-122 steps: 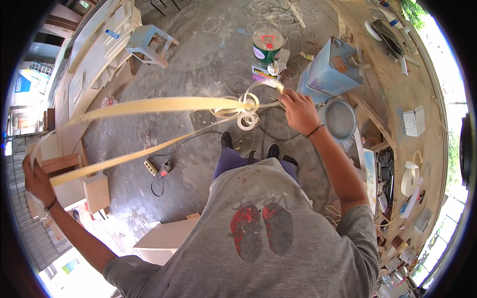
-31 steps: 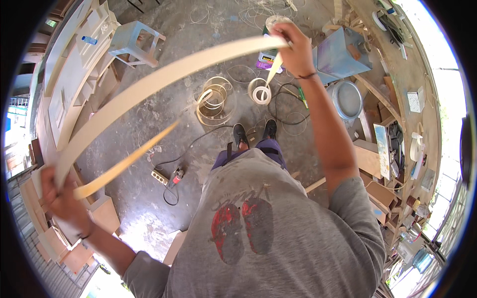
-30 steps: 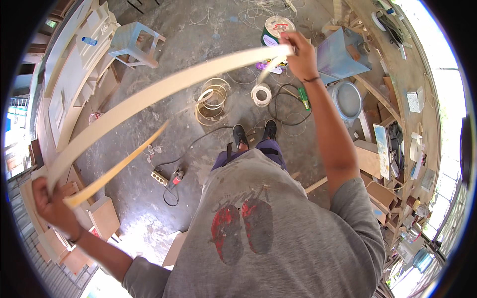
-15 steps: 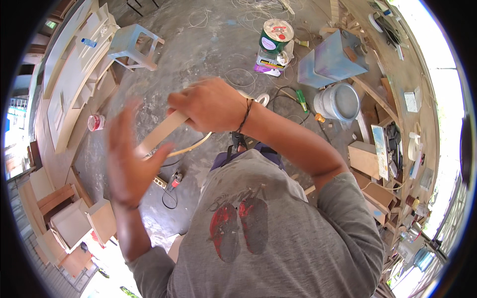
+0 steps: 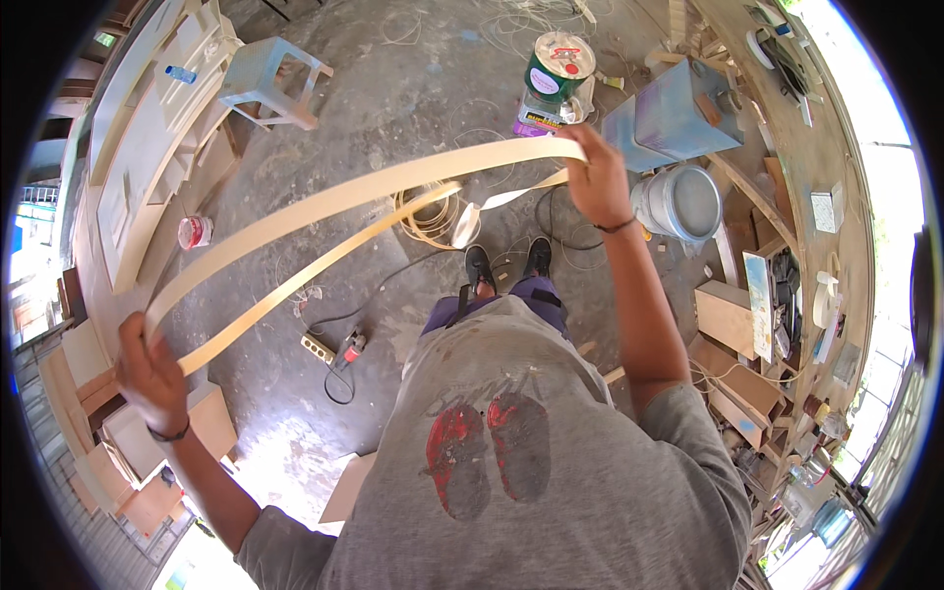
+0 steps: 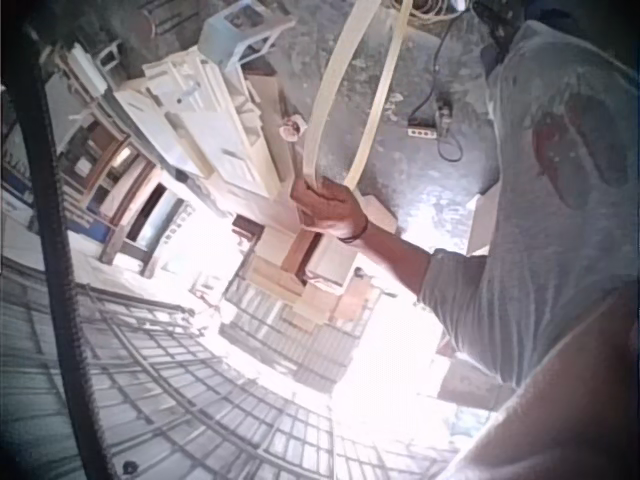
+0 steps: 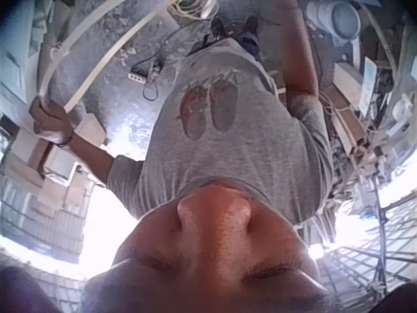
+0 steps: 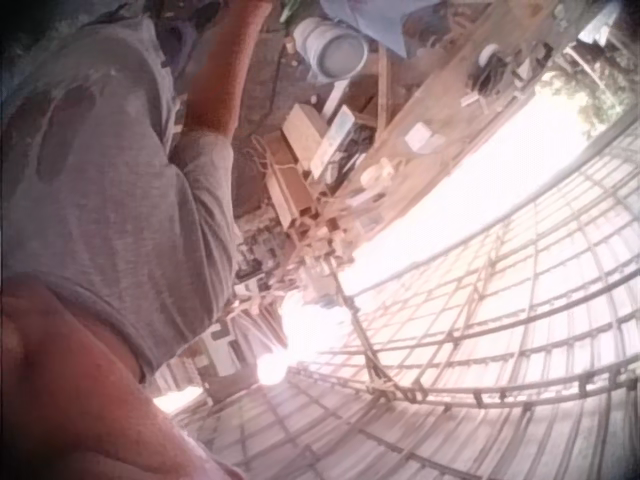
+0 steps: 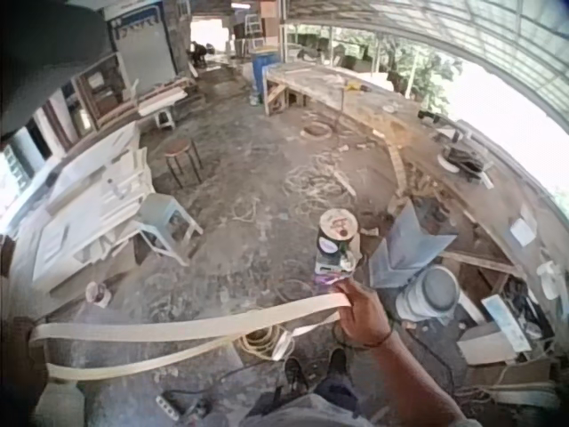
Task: The person cuts a white rectangular object with scissors, then handles a long flexible strip, bending and shaping it. They apply glue to the white object and attach the strip, pressing it into place. The task occurs at a cluttered workbench with tools and materials visible.
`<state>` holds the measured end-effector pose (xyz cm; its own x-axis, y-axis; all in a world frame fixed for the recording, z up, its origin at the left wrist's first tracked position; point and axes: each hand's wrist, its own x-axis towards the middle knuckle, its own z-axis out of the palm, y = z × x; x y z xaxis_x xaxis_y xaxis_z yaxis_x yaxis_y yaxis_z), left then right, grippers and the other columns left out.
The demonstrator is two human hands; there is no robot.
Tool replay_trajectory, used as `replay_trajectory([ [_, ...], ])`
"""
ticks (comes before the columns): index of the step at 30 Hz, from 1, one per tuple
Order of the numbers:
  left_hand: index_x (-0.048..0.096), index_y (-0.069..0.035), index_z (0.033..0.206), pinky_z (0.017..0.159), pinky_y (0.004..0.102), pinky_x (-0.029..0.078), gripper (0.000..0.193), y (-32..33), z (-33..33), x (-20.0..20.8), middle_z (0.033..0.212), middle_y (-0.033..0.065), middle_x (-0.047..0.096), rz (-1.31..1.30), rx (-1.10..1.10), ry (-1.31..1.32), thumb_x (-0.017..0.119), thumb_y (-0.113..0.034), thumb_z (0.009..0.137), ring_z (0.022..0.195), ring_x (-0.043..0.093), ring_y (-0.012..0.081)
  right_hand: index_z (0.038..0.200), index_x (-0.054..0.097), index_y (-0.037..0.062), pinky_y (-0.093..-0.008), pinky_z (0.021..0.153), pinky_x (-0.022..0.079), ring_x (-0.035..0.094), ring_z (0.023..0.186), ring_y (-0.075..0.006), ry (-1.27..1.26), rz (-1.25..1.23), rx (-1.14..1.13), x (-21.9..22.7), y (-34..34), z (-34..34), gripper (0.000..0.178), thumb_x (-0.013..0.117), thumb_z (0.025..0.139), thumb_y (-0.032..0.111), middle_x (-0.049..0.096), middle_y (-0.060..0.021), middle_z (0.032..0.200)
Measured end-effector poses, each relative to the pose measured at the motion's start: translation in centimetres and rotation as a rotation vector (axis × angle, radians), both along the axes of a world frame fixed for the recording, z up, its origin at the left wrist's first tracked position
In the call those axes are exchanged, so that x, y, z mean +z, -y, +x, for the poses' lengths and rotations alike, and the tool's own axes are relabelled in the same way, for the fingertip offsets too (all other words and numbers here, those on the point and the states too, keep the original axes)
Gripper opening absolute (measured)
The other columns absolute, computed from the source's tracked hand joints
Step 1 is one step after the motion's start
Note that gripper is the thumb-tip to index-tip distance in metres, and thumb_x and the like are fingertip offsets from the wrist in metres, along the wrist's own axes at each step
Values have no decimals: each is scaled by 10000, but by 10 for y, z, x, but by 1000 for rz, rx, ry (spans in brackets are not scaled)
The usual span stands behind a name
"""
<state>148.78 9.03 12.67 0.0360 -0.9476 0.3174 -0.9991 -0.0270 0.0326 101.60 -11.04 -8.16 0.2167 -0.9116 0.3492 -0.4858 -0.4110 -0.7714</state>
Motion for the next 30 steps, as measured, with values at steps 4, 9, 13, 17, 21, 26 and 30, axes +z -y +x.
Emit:
replay_trajectory([
  [4, 579, -27, 981, 610, 360, 464, 182, -5, -14, 24, 797, 161, 599, 86, 0, 52, 609, -66, 807, 691, 585, 364, 1015, 626, 27, -361, 630, 490, 639, 683, -322, 32, 73, 11, -31, -34, 23, 155, 605, 880, 100, 634, -162, 764],
  [9, 586, -29, 947, 632, 384, 475, 209, -2, -14, 4, 768, 153, 592, 91, 16, 39, 610, 3, 742, 695, 594, 368, 1047, 627, 28, -360, 659, 493, 632, 710, -291, -78, -18, -26, 20, 8, -18, 198, 607, 854, 67, 655, -132, 830],
  [13, 591, -12, 921, 620, 349, 470, 139, -8, -19, 14, 755, 148, 587, -33, 6, -17, 564, 19, 788, 653, 592, 318, 1059, 627, 24, -333, 677, 488, 626, 722, -224, 162, -44, -146, 61, -14, -5, 215, 600, 846, 46, 642, -113, 827],
  [17, 594, -7, 921, 628, 344, 473, 168, 3, -3, -10, 764, 141, 599, -10, -44, -33, 493, 27, 791, 656, 597, 311, 994, 653, 38, -277, 609, 465, 584, 658, -134, 5, -220, -122, 49, -2, -30, 149, 655, 847, 63, 635, -101, 741],
  [21, 602, -7, 946, 650, 353, 486, 187, -12, 24, -2, 781, 150, 621, -86, 69, -40, 499, 19, 792, 678, 617, 308, 940, 651, 37, -237, 563, 443, 573, 635, -81, -16, -208, -177, 124, -3, -30, 115, 677, 828, 35, 648, -81, 744],
  [26, 620, -13, 1018, 669, 357, 501, 202, -56, 129, -23, 833, 149, 678, -253, 354, -30, 526, -179, 955, 715, 650, 283, 971, 661, 30, -227, 685, 467, 586, 747, -79, 19, 62, -162, 18, 22, -101, 125, 656, 846, 31, 669, -36, 807],
  [30, 608, 14, 1118, 824, 362, 492, 340, -105, 210, -78, 985, 178, 676, -147, 453, -102, 511, -284, 986, 907, 648, 302, 989, 666, 15, -231, 744, 459, 566, 797, -77, 86, 139, -332, 7, 15, -152, 129, 634, 900, 104, 639, -8, 830],
])
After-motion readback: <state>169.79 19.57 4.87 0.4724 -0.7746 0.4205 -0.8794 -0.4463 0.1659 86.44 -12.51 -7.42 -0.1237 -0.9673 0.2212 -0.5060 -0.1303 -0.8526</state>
